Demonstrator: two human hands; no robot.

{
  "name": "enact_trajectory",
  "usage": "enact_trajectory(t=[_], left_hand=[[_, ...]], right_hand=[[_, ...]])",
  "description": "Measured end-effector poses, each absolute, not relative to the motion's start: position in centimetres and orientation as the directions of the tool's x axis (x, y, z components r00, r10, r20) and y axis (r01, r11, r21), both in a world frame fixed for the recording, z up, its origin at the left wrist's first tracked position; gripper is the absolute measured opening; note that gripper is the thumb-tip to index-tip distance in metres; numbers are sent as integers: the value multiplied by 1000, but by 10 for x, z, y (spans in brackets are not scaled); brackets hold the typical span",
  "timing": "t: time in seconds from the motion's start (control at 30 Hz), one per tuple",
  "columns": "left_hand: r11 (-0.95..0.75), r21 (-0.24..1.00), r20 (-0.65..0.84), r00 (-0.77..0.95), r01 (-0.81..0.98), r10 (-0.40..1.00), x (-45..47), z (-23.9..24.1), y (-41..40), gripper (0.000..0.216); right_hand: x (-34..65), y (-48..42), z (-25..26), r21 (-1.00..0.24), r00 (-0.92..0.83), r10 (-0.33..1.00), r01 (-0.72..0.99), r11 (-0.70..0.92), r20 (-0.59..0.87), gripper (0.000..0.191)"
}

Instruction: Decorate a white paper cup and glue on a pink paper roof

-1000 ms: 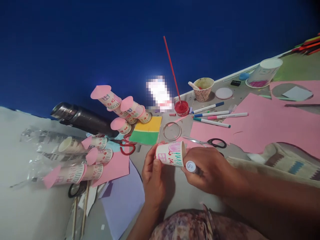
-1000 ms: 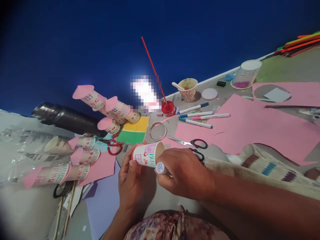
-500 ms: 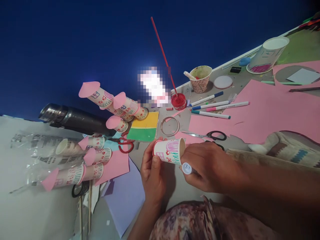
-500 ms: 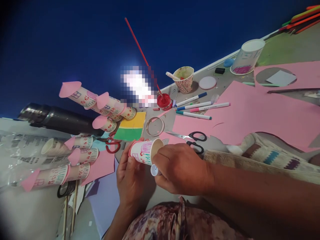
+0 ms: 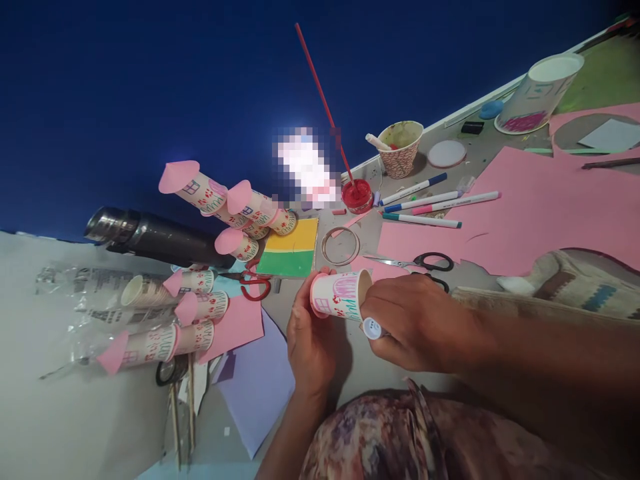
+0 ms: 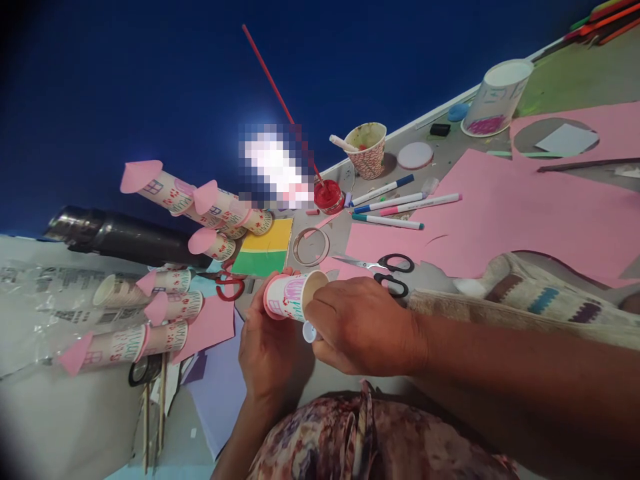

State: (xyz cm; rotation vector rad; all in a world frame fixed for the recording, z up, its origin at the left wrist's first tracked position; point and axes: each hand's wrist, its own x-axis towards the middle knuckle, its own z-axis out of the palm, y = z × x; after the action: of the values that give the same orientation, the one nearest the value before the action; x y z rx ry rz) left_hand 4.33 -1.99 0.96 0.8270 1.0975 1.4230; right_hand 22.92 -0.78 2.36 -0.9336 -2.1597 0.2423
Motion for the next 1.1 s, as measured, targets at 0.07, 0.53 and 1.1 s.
enact_trajectory(t=[0.07,0.53,1.1], left_hand=[[59,926,-115,-130,-373,985,42,8,-20,52],[-18,960,-16,-118,-279,993,39,2,-21,42],[-21,969,-21,-164,-248,986,40,4,-23,42]], right_hand=[[230,-8,24,-430,-462,687,547,719,561,17],[230,-6,27,-460,-564,726,563,686,393,16],[233,-4,27,-299,-654,599,521,799,462,17]])
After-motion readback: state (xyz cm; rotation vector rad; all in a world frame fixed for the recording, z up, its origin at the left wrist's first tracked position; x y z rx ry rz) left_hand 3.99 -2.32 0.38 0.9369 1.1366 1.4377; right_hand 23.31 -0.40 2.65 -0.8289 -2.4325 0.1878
